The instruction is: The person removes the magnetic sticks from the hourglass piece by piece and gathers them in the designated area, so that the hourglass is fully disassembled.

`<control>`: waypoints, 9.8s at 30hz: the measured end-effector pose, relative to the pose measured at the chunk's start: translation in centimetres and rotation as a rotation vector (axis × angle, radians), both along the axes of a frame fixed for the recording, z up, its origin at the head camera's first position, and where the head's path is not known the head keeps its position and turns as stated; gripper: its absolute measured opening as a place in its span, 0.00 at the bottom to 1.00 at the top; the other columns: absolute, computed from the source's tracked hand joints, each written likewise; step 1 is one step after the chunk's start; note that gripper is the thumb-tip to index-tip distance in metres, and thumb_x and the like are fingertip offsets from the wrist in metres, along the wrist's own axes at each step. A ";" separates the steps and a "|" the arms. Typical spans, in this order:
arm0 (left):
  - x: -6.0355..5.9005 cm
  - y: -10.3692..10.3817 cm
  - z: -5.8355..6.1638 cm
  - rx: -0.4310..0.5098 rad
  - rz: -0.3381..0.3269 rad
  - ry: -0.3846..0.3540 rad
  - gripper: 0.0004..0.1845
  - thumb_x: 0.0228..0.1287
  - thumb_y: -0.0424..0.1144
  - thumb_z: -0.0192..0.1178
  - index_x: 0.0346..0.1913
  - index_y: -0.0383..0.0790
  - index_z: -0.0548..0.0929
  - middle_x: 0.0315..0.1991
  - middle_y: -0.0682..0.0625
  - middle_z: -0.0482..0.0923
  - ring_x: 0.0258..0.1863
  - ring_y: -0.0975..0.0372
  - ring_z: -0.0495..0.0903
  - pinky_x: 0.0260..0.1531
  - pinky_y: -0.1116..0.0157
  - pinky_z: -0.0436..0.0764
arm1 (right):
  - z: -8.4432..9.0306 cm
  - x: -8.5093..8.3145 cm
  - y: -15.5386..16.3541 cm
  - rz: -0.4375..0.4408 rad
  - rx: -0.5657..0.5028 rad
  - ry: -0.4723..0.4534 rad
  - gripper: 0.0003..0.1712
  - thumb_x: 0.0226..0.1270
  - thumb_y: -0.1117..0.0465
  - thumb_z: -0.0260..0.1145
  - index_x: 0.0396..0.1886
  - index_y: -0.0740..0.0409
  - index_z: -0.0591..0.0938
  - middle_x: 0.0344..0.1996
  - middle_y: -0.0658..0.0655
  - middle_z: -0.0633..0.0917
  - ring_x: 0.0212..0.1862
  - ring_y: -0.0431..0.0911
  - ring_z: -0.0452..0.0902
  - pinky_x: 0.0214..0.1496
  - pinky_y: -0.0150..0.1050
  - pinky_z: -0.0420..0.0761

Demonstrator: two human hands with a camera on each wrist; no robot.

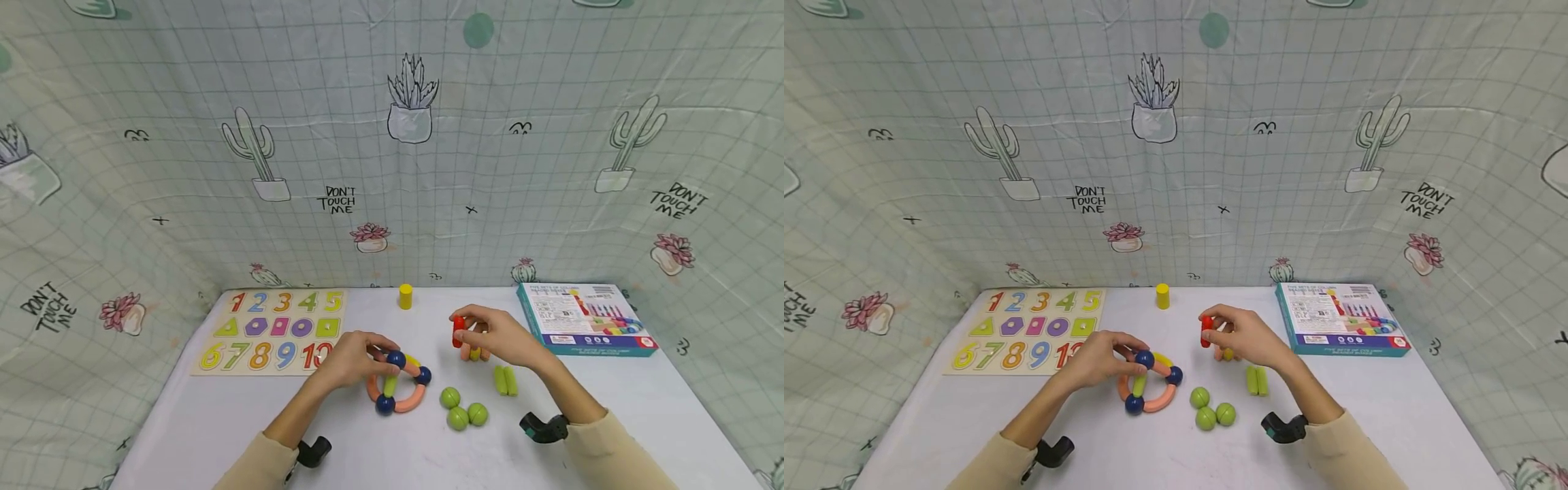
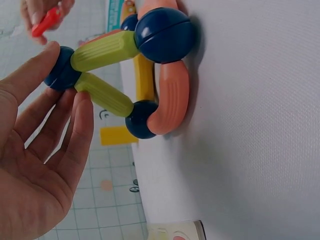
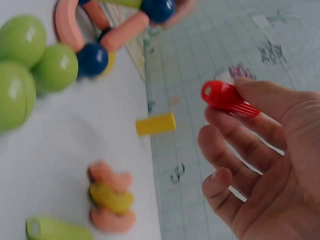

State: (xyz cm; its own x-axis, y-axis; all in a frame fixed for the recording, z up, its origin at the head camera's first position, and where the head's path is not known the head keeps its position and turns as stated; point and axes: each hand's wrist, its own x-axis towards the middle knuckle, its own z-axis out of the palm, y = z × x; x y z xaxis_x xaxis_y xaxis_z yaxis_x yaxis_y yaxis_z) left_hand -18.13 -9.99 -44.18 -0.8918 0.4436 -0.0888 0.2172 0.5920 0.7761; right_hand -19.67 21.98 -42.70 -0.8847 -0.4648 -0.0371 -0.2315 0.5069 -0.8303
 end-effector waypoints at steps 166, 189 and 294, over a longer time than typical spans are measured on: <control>-0.8 -0.3 -2.7 0.118 -0.162 -0.116 0.11 0.60 0.34 0.72 0.44 0.42 0.84 0.24 0.54 0.84 0.22 0.61 0.84 0.25 0.70 0.78 | -1.3 0.7 -10.3 0.164 0.114 0.085 0.18 0.64 0.56 0.69 0.53 0.49 0.81 0.27 0.46 0.80 0.25 0.38 0.73 0.25 0.32 0.72; -1.0 -0.3 -2.8 0.100 -0.156 -0.106 0.08 0.62 0.36 0.71 0.43 0.42 0.85 0.25 0.55 0.83 0.24 0.64 0.81 0.26 0.70 0.76 | -1.2 0.6 -9.9 0.148 0.135 0.084 0.18 0.63 0.56 0.69 0.53 0.49 0.81 0.27 0.46 0.79 0.24 0.38 0.71 0.24 0.32 0.70; -1.9 -0.3 -2.4 0.077 -0.058 -0.032 0.09 0.66 0.46 0.68 0.47 0.51 0.87 0.41 0.54 0.82 0.37 0.60 0.75 0.32 0.66 0.72 | -1.4 1.4 -2.4 0.218 0.399 -0.023 0.14 0.67 0.51 0.71 0.48 0.50 0.84 0.34 0.44 0.85 0.35 0.41 0.77 0.38 0.40 0.77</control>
